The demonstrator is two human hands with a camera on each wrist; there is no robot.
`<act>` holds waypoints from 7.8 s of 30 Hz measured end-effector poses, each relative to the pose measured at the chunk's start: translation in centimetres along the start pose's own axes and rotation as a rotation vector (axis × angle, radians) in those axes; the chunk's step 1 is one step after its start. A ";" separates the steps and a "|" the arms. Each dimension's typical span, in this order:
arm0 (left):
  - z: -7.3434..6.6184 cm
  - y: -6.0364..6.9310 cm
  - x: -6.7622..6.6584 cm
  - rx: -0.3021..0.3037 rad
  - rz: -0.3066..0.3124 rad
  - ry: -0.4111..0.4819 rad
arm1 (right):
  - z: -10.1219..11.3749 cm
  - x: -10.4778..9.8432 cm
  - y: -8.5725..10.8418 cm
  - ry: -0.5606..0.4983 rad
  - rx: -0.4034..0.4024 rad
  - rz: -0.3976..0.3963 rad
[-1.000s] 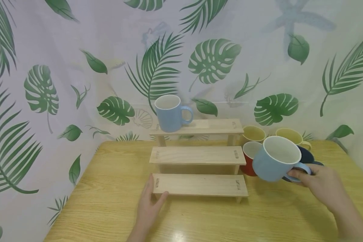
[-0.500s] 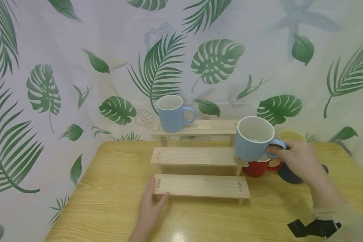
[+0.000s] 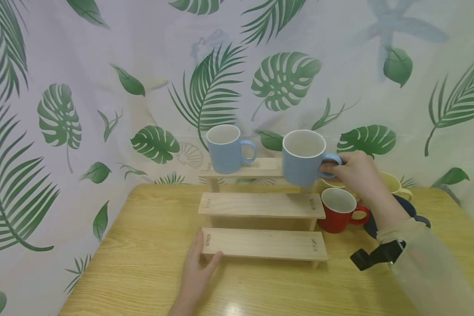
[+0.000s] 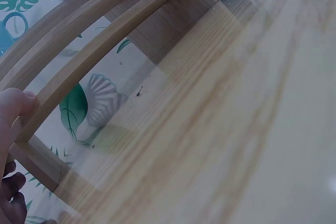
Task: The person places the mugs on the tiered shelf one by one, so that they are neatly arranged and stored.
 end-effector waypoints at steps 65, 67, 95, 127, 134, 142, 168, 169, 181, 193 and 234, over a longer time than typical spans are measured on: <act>0.2 0.0 0.1 -0.013 -0.003 -0.011 | -7.6 0.2 3.1 0.132 -0.122 0.035; 0.2 0.0 0.1 -0.007 -0.005 -0.011 | -8.6 0.5 3.7 0.178 -0.106 0.010; 0.4 0.2 0.1 -0.023 -0.014 -0.001 | -12.0 3.6 4.0 0.269 -0.109 0.041; 0.4 0.3 0.0 -0.054 -0.004 -0.016 | -14.6 3.8 5.2 0.358 -0.014 -0.036; 0.2 0.3 -0.1 -0.049 -0.010 -0.012 | -14.9 3.9 5.1 0.348 -0.052 -0.054; 0.2 0.1 0.0 -0.044 0.001 -0.009 | -15.2 3.5 5.3 0.315 -0.003 -0.084; 0.1 0.0 0.2 -0.045 0.014 -0.006 | -16.9 0.7 6.8 0.177 0.174 -0.137; 0.0 0.0 0.2 -0.044 0.014 -0.006 | -16.8 0.5 6.8 0.175 0.177 -0.141; 0.0 0.1 0.2 -0.028 0.009 -0.006 | -16.2 -1.9 7.6 -0.437 0.239 -0.062; 0.0 0.2 0.0 -0.029 0.003 -0.017 | -13.8 -1.7 7.2 -0.709 0.282 0.106; -0.2 0.1 0.0 -0.002 -0.001 -0.009 | -8.6 3.4 3.7 -1.042 0.256 0.077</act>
Point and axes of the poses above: each hand's wrist, its own y-axis away from the middle knuckle, its own x-axis out of the palm, z = x × y, the point moved 6 cm from there along -y, towards the middle knuckle, and after that the axes turned 6 degrees about x, right-handed, at the moved point
